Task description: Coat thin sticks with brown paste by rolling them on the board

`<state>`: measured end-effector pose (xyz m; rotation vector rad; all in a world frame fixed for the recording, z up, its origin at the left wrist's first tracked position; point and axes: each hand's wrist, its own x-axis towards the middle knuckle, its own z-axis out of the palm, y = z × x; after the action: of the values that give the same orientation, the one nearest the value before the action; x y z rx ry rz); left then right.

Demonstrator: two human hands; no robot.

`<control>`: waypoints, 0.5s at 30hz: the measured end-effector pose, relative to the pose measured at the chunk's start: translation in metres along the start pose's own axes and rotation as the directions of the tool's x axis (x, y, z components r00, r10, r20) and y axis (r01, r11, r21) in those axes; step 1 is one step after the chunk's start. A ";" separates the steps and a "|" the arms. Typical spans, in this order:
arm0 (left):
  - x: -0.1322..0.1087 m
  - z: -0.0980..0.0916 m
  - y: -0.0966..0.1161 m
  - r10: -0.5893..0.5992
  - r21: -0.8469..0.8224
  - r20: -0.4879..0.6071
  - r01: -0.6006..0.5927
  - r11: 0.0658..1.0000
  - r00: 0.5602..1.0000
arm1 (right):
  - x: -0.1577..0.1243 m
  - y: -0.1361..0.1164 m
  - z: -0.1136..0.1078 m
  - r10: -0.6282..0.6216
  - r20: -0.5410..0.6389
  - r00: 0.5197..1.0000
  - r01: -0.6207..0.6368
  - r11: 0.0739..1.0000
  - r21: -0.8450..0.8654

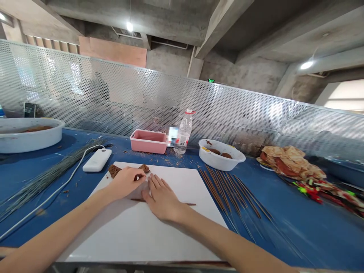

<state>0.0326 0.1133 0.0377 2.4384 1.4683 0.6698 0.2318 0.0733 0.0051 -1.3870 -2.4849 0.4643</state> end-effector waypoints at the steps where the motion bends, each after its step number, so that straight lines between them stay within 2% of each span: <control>1: 0.000 0.000 0.000 0.002 -0.001 -0.006 -0.002 1.000 1.000 | -0.010 -0.004 0.002 -0.019 0.005 1.000 0.019 1.000 0.010; 5: -0.001 0.000 0.000 0.002 -0.009 -0.015 -0.002 1.000 1.000 | -0.048 -0.020 0.003 -0.080 0.063 0.995 0.076 0.995 0.061; 8: -0.001 0.000 -0.001 -0.008 -0.010 -0.016 0.008 1.000 1.000 | -0.064 -0.029 0.005 -0.094 0.085 0.992 0.087 0.993 0.083; 11: 0.000 0.001 -0.001 -0.007 -0.014 -0.014 0.007 1.000 1.000 | -0.061 -0.028 0.006 -0.096 0.084 0.992 0.089 0.993 0.083; 15: 0.000 -0.002 0.000 0.002 -0.018 -0.024 -0.002 1.000 1.000 | -0.035 -0.013 -0.004 -0.128 0.033 0.991 0.126 0.990 0.067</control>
<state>0.0318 0.1132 0.0399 2.4270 1.4622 0.7124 0.2416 0.0373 0.0110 -1.1976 -2.5446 0.5424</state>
